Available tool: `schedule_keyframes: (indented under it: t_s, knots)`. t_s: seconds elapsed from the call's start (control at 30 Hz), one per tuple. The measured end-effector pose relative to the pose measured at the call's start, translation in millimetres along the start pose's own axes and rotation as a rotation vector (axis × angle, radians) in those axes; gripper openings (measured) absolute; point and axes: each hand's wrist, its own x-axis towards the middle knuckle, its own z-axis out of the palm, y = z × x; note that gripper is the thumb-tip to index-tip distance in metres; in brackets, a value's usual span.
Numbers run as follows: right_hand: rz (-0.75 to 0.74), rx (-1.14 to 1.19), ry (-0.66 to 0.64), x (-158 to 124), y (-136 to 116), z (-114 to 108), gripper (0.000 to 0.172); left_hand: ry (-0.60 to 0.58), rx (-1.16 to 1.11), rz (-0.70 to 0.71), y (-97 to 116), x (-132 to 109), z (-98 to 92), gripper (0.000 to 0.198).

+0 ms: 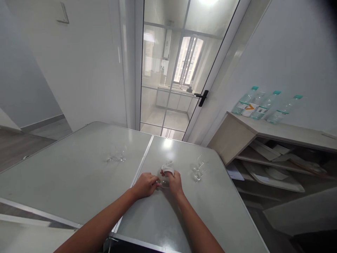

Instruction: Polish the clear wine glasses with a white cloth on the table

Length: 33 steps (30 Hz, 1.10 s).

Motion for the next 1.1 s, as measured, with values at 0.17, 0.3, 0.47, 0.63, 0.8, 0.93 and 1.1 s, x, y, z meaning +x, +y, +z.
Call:
schedule_keyframes:
  t_s: [0.17, 0.3, 0.47, 0.63, 0.8, 0.93, 1.1]
  knots:
    - [0.202, 0.617, -0.060, -0.3, -5.0, 12.6, 0.051, 0.147, -0.261, -0.230, 0.4, 7.7, -3.0, 0.020]
    - [0.122, 0.516, -0.069, -7.7, 3.1, 28.1, 0.058, 0.172, -0.536, -0.396, -2.0, 13.9, -4.4, 0.032]
    - [-0.170, 0.103, 0.062, -13.0, 11.5, 26.4, 0.044, 0.155, -0.613, -0.447, -1.0, 15.3, -5.1, 0.037]
    - [-0.143, 0.115, 0.200, -6.1, 7.0, 14.1, 0.048, 0.134, -0.566, -0.466, 1.8, 16.7, -7.9, 0.034]
    - [-0.009, 0.150, 0.179, -0.4, 7.4, 0.8, 0.048, 0.164, -0.561, -0.466, 1.4, 17.3, -8.4, 0.031]
    - [-0.003, 0.269, 0.046, -1.5, 11.0, -0.7, 0.038, 0.175, -0.586, -0.479, -0.6, 17.3, -8.2, 0.031]
    - [0.007, 0.137, 0.018, -1.9, 6.1, -0.5, 0.033, 0.229, -0.581, -0.500, -2.7, 17.4, -10.8, 0.032]
